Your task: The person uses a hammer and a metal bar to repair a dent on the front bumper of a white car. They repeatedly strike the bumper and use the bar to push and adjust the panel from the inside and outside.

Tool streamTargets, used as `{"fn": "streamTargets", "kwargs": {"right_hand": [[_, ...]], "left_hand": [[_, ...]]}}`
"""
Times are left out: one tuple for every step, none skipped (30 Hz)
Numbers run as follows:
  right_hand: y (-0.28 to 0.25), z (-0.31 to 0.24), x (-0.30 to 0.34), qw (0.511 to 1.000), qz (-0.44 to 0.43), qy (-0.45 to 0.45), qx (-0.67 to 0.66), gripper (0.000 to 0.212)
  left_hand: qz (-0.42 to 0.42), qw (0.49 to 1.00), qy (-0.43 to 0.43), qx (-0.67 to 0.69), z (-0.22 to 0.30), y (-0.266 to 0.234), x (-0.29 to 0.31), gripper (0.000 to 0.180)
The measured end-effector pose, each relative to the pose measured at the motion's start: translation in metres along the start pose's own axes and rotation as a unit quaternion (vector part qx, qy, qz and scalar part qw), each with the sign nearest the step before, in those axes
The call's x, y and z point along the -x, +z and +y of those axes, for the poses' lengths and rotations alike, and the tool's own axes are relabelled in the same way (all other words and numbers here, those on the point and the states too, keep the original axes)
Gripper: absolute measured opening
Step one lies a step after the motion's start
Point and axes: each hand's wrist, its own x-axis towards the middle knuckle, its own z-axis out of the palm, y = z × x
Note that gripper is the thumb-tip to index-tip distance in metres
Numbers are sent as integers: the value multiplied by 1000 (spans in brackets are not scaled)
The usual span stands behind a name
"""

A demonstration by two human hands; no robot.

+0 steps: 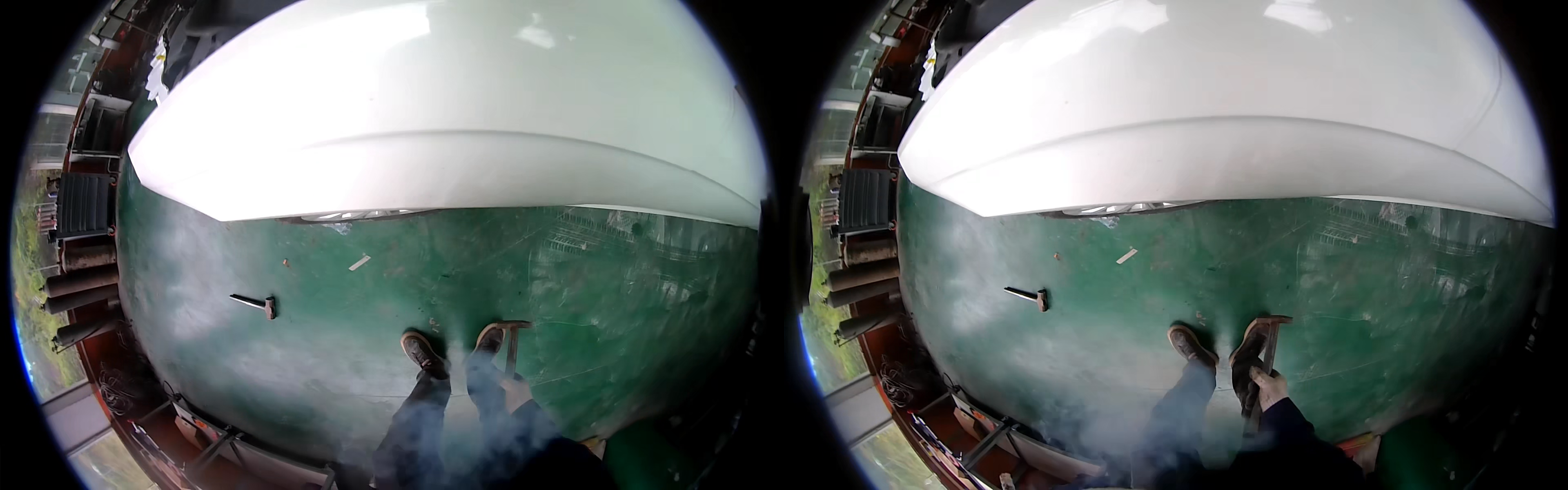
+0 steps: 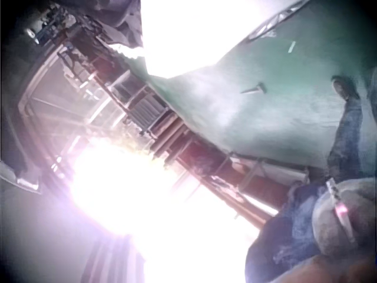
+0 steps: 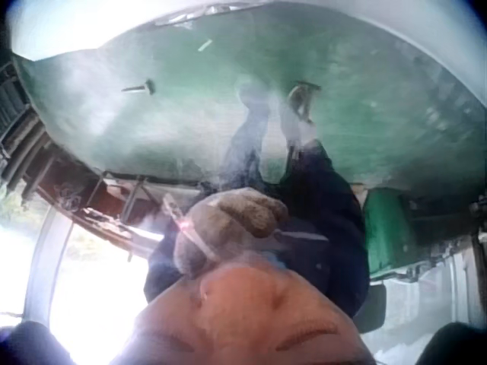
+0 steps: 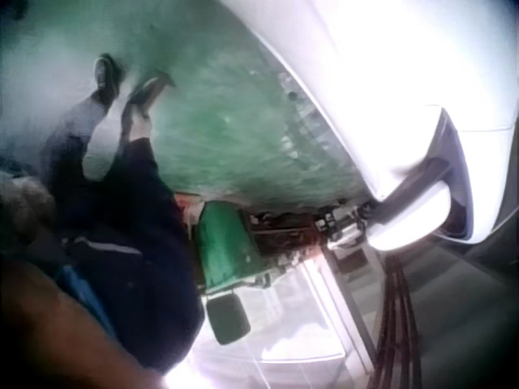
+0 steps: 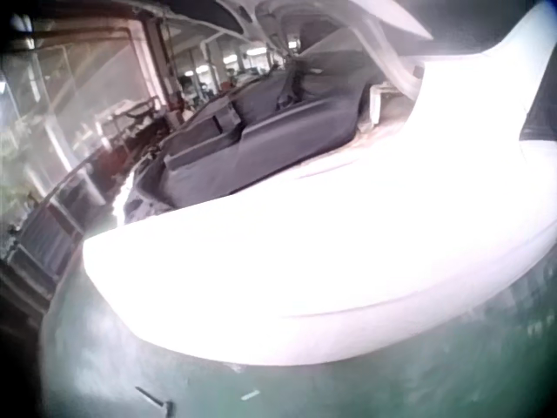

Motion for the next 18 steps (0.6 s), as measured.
{"fn": "streamTargets", "kwargs": {"right_hand": [[-8,-11,0,998,1,54,42,37],[-7,-15,-1,998,-2,43,47,35],[-7,-21,-2,998,10,27,51,34],[-4,-24,-5,998,19,10,56,33],[-1,-26,-6,997,-27,-21,73,32],[5,-27,-8,995,3,-22,95,32],[11,-29,-12,994,2,-24,105,32],[18,-29,-14,993,-2,-25,116,32],[23,-30,-14,989,1,-30,143,32],[28,-31,-15,989,0,-19,149,32],[32,-31,-14,988,1,-6,154,33],[36,-32,-13,986,-1,2,165,34],[41,-32,-13,984,-4,10,175,35],[43,-31,-11,983,-14,10,181,35],[47,-30,-10,983,-25,8,184,35],[48,-30,-8,983,-43,10,179,35],[50,-27,-6,985,-67,-20,156,31],[51,-27,-3,986,-64,4,155,31]], "left_hand": [[9,1000,3,5,1,-5,2,28],[20,1000,10,8,2,-12,5,29],[31,999,19,14,4,-18,9,29],[43,999,29,16,6,-26,13,30],[53,998,37,18,9,-32,18,31],[66,997,44,18,12,-40,22,32],[79,996,49,19,17,-47,28,33],[91,994,55,19,21,-53,33,34],[111,992,63,19,27,-60,39,35],[129,989,68,16,32,-66,45,36],[148,986,70,17,37,-71,52,38],[181,981,72,14,41,-80,60,39],[223,972,71,10,42,-91,70,41],[264,962,69,0,42,-105,82,43],[333,941,55,-32,39,-124,97,44],[412,906,36,-93,33,-150,115,46],[487,866,10,-108,24,-183,135,48],[538,838,-18,-93,13,-215,159,50]]}}
